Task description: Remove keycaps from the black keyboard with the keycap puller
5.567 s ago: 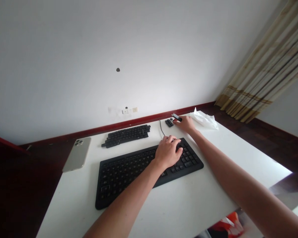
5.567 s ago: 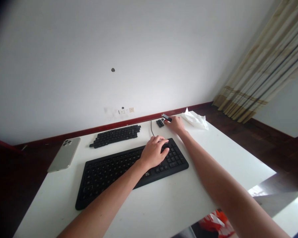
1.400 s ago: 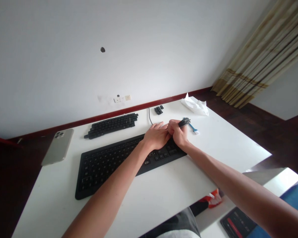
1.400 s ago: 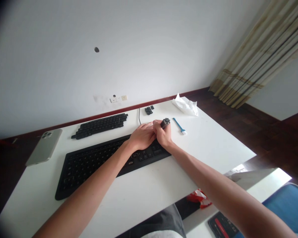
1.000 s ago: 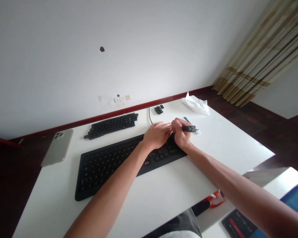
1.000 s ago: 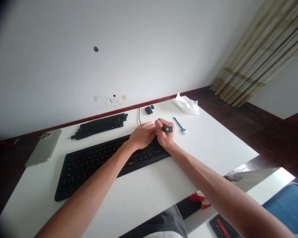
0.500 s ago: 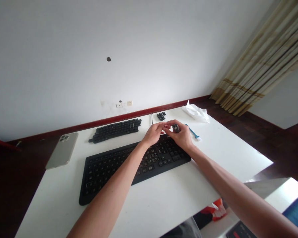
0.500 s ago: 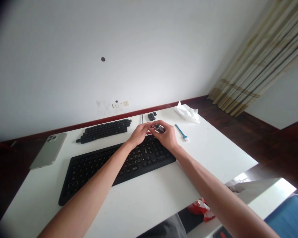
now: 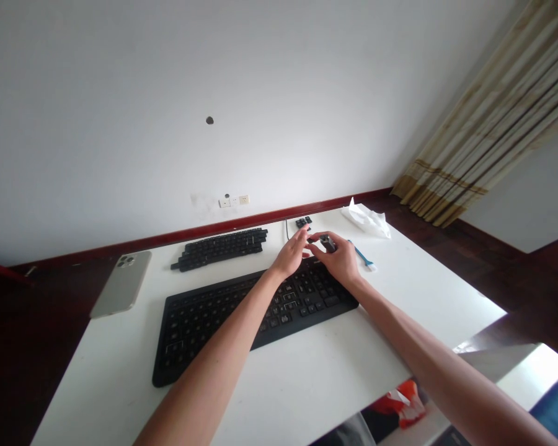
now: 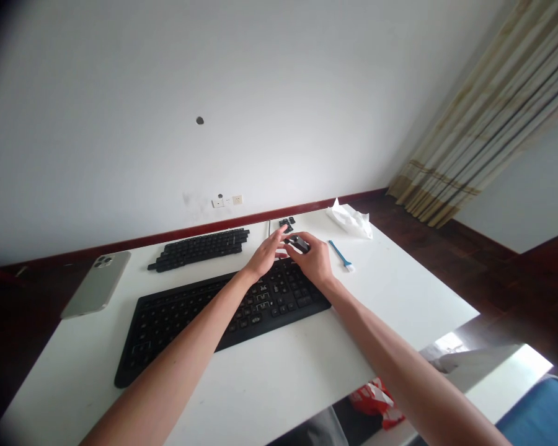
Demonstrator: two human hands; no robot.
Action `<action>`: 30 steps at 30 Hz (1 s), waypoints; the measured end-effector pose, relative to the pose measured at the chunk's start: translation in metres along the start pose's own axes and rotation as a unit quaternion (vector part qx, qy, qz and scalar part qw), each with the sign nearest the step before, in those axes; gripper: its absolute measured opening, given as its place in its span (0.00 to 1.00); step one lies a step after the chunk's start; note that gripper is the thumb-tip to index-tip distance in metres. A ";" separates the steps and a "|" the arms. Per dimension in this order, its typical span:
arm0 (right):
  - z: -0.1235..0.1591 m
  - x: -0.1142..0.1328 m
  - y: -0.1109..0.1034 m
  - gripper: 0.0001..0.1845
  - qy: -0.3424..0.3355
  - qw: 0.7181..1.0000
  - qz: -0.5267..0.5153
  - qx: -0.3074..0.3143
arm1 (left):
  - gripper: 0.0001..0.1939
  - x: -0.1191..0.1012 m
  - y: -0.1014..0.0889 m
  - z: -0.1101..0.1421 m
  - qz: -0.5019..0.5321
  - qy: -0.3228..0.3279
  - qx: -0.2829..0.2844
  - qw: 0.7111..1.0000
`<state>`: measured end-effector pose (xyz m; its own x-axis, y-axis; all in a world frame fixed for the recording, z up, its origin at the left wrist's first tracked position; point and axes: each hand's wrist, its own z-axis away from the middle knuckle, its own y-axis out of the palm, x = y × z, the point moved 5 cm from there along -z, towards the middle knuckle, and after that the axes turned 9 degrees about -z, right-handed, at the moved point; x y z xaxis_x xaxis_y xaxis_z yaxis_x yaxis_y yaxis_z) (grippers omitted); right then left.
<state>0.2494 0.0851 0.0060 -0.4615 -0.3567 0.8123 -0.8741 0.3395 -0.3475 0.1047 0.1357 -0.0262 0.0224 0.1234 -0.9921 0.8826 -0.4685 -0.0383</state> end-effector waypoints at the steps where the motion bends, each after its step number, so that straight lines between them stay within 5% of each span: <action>1: -0.001 -0.002 -0.001 0.13 0.005 1.000 0.007 -0.002 | 0.37 0.001 -0.003 0.000 0.011 -0.011 -0.027 1.000; 7: -0.005 -0.011 -0.010 0.18 0.021 0.999 0.037 -0.023 | 0.33 0.006 -0.018 -0.003 0.126 -0.084 -0.114 0.982; 18: -0.030 -0.047 -0.032 0.25 0.041 0.986 0.149 -0.057 | 0.29 0.016 -0.020 -0.007 0.117 -0.073 -0.101 0.985; 30: -0.135 -0.081 -0.034 0.16 0.140 0.957 0.253 0.012 | 0.31 0.011 -0.021 -0.005 0.121 -0.074 -0.070 0.987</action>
<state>0.3371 0.2197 0.0147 -0.7714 0.0958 0.6291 -0.5538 0.3860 -0.7378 0.0885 0.1510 -0.0355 0.1813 -0.1124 -0.9770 0.9159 -0.3424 0.2094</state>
